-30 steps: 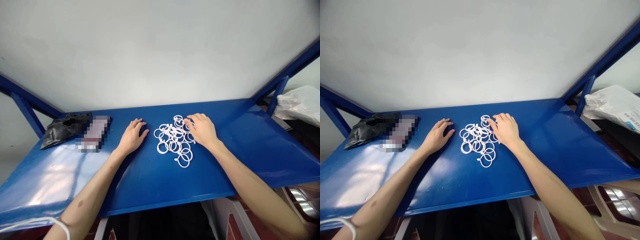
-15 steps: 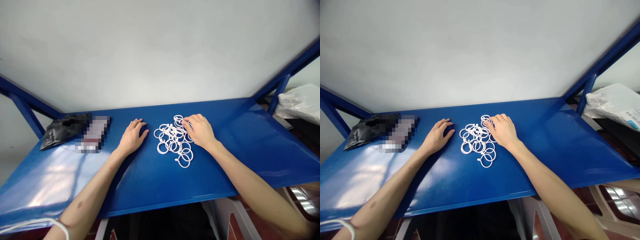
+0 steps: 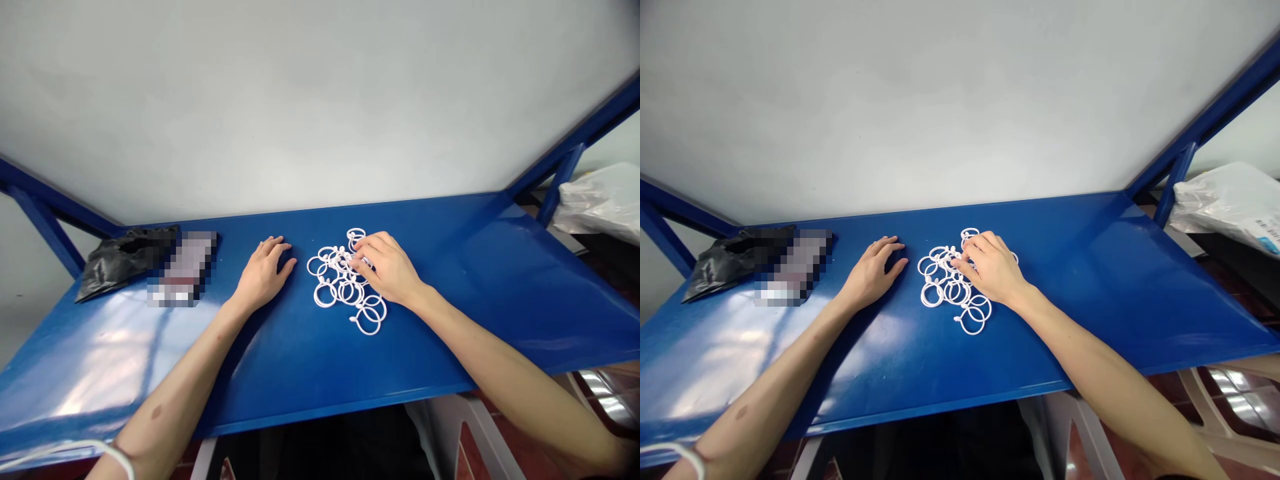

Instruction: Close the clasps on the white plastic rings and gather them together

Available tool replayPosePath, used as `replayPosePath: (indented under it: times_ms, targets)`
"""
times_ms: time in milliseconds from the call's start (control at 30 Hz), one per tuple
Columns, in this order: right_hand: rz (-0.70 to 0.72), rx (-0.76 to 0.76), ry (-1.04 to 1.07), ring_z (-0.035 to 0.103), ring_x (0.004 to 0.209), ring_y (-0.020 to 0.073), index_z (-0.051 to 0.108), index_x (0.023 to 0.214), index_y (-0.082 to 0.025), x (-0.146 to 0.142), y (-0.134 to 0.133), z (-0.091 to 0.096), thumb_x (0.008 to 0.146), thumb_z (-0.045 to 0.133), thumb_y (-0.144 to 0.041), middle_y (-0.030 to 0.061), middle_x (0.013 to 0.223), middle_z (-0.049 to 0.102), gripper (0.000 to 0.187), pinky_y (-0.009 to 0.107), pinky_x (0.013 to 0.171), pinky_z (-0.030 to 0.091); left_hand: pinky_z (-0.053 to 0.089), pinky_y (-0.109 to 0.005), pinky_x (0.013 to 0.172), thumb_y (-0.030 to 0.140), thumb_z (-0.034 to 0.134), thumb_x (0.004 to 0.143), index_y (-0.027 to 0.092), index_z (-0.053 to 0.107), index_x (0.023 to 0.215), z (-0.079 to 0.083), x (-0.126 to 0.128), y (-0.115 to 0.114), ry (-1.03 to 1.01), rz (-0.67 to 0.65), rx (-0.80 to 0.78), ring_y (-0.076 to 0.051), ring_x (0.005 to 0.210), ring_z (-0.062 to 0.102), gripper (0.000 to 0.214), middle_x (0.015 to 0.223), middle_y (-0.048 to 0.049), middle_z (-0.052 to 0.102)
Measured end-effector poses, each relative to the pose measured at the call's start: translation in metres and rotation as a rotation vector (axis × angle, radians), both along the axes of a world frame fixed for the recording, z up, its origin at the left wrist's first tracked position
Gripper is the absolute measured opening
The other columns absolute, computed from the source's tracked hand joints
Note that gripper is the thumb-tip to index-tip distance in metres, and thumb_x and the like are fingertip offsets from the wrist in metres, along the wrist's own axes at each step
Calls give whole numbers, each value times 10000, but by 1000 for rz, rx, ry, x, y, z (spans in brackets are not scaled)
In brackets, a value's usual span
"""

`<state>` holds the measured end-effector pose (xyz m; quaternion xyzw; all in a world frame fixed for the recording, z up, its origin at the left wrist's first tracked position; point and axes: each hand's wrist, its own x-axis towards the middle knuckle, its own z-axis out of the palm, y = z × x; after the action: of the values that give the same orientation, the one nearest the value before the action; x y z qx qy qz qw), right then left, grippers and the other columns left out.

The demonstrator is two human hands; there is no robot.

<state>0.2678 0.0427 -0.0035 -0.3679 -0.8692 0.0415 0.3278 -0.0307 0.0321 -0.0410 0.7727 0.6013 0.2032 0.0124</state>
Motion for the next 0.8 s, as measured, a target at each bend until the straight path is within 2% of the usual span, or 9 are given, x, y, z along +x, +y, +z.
replayPosePath:
  times_ms: [133, 233, 333, 400, 467, 567, 667, 800]
  targets:
    - [54, 18, 3, 579, 1029, 241, 656, 801, -183, -3, -3, -1, 1023, 514, -460, 89, 1027, 707, 383, 406, 889, 489, 399, -575, 1157, 377, 532, 985, 152, 621, 1246, 1, 1, -1, -10, -18, 32, -354, 1362, 515, 355, 1414, -166, 596]
    - [88, 13, -10, 583, 1018, 234, 658, 805, -182, -5, -5, -1, 1027, 512, -445, 85, 1015, 704, 374, 407, 898, 486, 504, -479, 1039, 320, 525, 995, 174, 639, 1179, 10, 7, -6, -60, -103, 119, -288, 1201, 613, 261, 1254, -124, 682]
    - [96, 17, -14, 583, 1012, 234, 658, 812, -181, -6, -6, -2, 1031, 509, -431, 86, 1014, 704, 364, 414, 902, 485, 534, -358, 878, 258, 517, 1000, 187, 644, 1057, 26, 17, -18, -113, -255, 257, -204, 977, 655, 156, 1034, -75, 708]
    - [95, 20, -16, 580, 1014, 236, 660, 819, -179, -7, -6, -1, 1030, 515, -418, 89, 1020, 704, 350, 416, 900, 486, 506, -311, 759, 260, 565, 983, 191, 634, 975, 37, 25, -28, -117, -384, 289, -168, 824, 640, 98, 896, -40, 694]
    - [90, 23, -13, 577, 1012, 236, 659, 824, -178, -7, -6, -1, 1027, 525, -406, 89, 1019, 703, 333, 414, 895, 488, 451, -293, 656, 336, 636, 955, 195, 635, 928, 44, 32, -38, -90, -511, 260, -139, 670, 585, 144, 781, -5, 662]
    - [88, 22, -3, 576, 998, 232, 656, 834, -182, -7, -6, -1, 1027, 527, -385, 81, 1004, 702, 309, 416, 891, 490, 403, -294, 618, 409, 622, 966, 192, 646, 947, 46, 41, -48, -8, -630, 171, -130, 624, 581, 219, 742, 11, 652]
    - [96, 13, 0, 581, 1003, 234, 661, 856, -183, -7, -7, -1, 1028, 529, -374, 82, 1007, 706, 289, 427, 901, 492, 372, -299, 605, 348, 539, 1015, 194, 651, 910, 41, 45, -50, 80, -619, 129, -130, 624, 593, 216, 716, 20, 637]
    - [110, -14, 7, 586, 1018, 236, 676, 891, -182, -7, -7, -2, 1022, 543, -373, 80, 1013, 712, 267, 431, 909, 496, 369, -301, 606, 267, 495, 1027, 204, 658, 887, 37, 45, -48, 103, -579, 61, -121, 631, 597, 224, 727, 29, 646]
